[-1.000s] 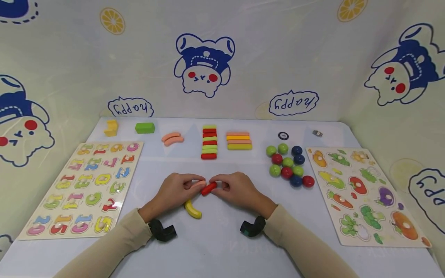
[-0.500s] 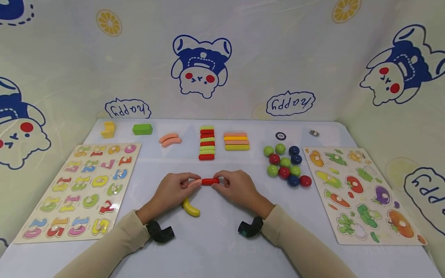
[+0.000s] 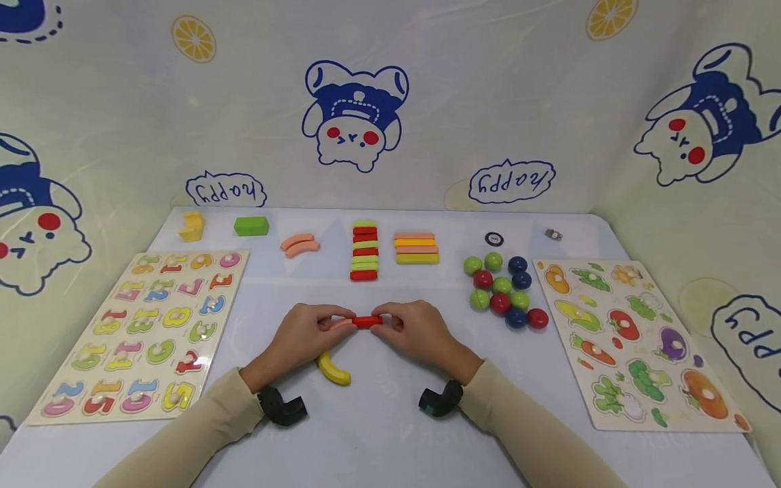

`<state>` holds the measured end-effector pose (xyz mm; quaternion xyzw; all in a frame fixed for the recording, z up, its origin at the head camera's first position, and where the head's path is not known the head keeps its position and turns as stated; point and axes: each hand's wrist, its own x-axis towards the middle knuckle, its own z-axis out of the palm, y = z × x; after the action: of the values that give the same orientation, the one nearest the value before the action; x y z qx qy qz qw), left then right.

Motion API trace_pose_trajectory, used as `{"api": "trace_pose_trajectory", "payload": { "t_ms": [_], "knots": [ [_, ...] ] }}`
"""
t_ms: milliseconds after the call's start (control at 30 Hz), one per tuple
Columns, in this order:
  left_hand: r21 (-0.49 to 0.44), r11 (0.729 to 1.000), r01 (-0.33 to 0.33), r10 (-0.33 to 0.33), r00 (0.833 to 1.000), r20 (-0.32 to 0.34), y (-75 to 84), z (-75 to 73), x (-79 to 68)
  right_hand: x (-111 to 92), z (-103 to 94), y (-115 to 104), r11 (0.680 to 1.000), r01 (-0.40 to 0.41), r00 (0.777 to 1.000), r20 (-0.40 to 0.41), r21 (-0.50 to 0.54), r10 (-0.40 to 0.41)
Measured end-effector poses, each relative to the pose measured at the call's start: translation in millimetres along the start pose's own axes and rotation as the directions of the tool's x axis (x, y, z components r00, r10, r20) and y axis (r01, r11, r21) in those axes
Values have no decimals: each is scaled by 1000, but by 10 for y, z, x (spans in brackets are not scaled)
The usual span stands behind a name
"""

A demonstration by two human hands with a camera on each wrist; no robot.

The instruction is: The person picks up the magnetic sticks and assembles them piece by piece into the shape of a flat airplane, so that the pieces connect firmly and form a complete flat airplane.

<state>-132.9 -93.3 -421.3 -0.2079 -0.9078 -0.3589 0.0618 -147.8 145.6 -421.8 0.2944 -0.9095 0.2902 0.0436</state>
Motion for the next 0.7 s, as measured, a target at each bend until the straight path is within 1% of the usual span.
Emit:
{"api": "trace_pose_trajectory", "payload": {
  "t_ms": [200, 333, 433, 533, 700],
  "knots": [
    [-3, 999, -39, 39, 999, -9, -5, -6, 2, -3, 1, 6, 1000, 16, 1000, -10, 16, -16],
    [-2, 999, -54, 54, 998, -21, -25, -11, -8, 3, -1, -5, 998, 9, 1000, -8, 57, -8],
    [-6, 999, -50, 50, 998, -27, -41, -3, -15, -18, -26, -7, 995, -27, 1000, -3, 98, 28],
    [-6, 999, -43, 43, 999, -25, -47, 6, -17, -78, -80, -2, 991, -67, 998, -7, 118, 68],
    [-14, 999, -47, 47, 999, -23, -32, 3, -8, -290, -232, 29, 986, -147, 988, -40, 72, 150]
  ]
}}
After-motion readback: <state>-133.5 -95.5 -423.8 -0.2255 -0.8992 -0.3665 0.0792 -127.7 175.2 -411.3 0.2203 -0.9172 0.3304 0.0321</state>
